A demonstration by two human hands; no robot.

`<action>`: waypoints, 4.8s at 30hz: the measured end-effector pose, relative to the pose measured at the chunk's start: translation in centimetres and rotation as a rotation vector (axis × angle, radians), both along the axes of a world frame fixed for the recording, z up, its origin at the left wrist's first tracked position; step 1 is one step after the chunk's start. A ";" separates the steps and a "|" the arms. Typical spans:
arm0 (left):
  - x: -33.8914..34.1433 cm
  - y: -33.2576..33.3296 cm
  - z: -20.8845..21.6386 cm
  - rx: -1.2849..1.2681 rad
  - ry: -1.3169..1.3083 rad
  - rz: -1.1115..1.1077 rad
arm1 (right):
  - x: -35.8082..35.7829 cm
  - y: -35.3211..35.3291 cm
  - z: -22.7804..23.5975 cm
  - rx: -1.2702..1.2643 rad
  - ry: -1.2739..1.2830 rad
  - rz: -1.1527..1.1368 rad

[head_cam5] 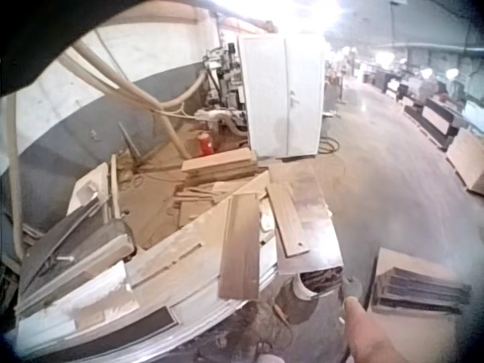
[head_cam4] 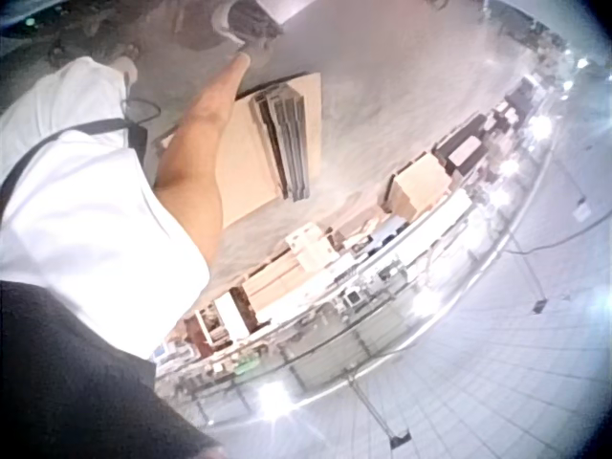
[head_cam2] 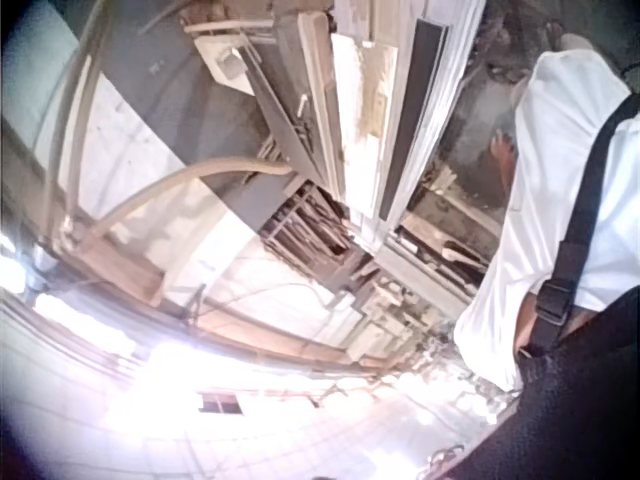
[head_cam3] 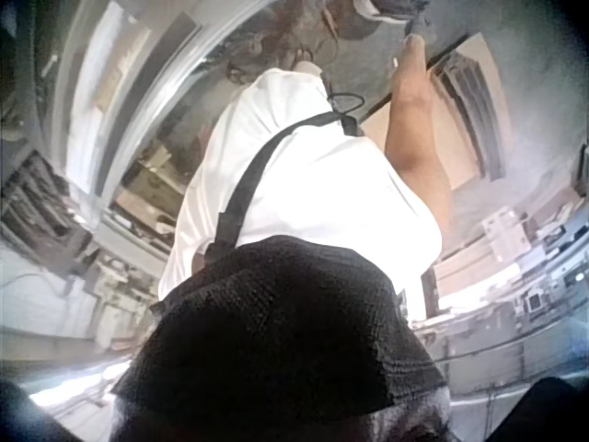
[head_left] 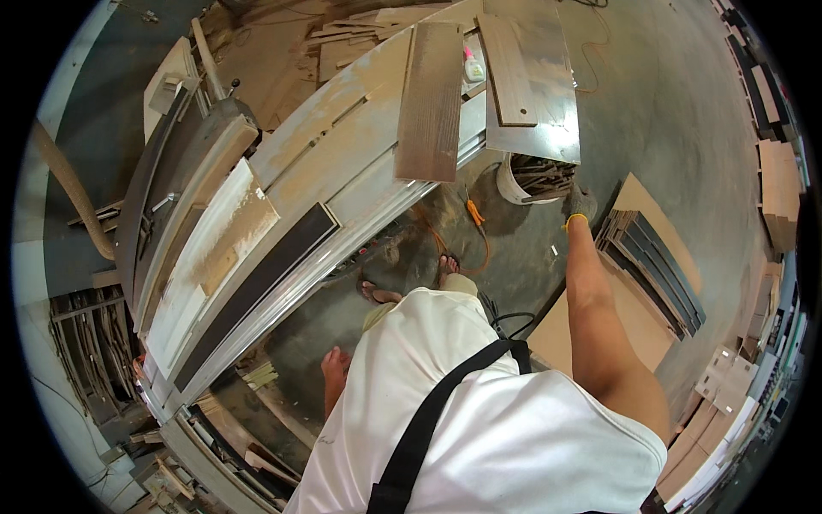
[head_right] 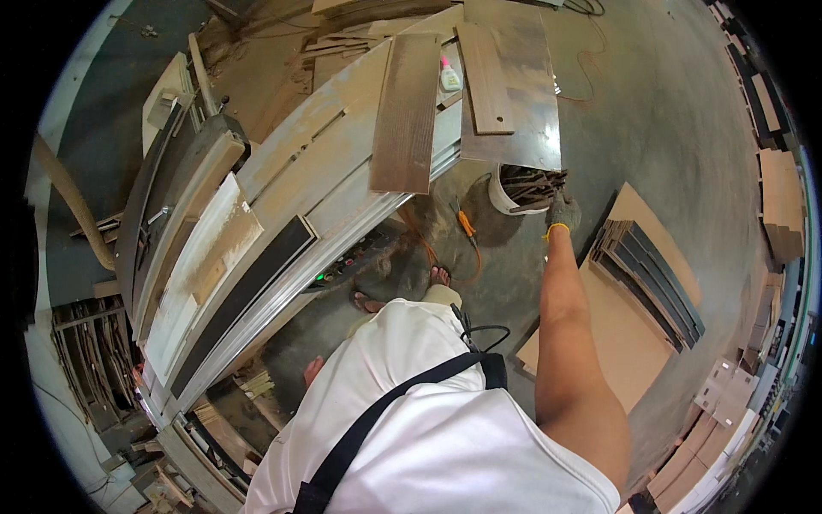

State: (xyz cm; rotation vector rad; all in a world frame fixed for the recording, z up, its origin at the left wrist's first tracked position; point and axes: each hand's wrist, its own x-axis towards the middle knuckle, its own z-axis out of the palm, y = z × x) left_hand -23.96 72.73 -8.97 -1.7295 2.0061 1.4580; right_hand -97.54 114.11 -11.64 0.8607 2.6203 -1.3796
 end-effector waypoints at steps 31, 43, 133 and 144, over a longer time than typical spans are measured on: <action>4.3 5.1 -5.0 -0.050 0.128 0.251 | 16.7 -12.0 2.0 -0.412 -0.655 0.748; 9.1 -1.3 -8.3 -0.364 -0.070 0.542 | 26.3 -31.1 17.3 -0.489 -0.300 1.493; 6.9 -39.6 13.2 0.282 1.344 1.489 | 28.6 -60.7 30.6 0.201 0.536 1.790; 7.5 -39.4 12.0 0.235 1.357 1.372 | 37.3 -63.9 31.5 0.485 0.680 1.970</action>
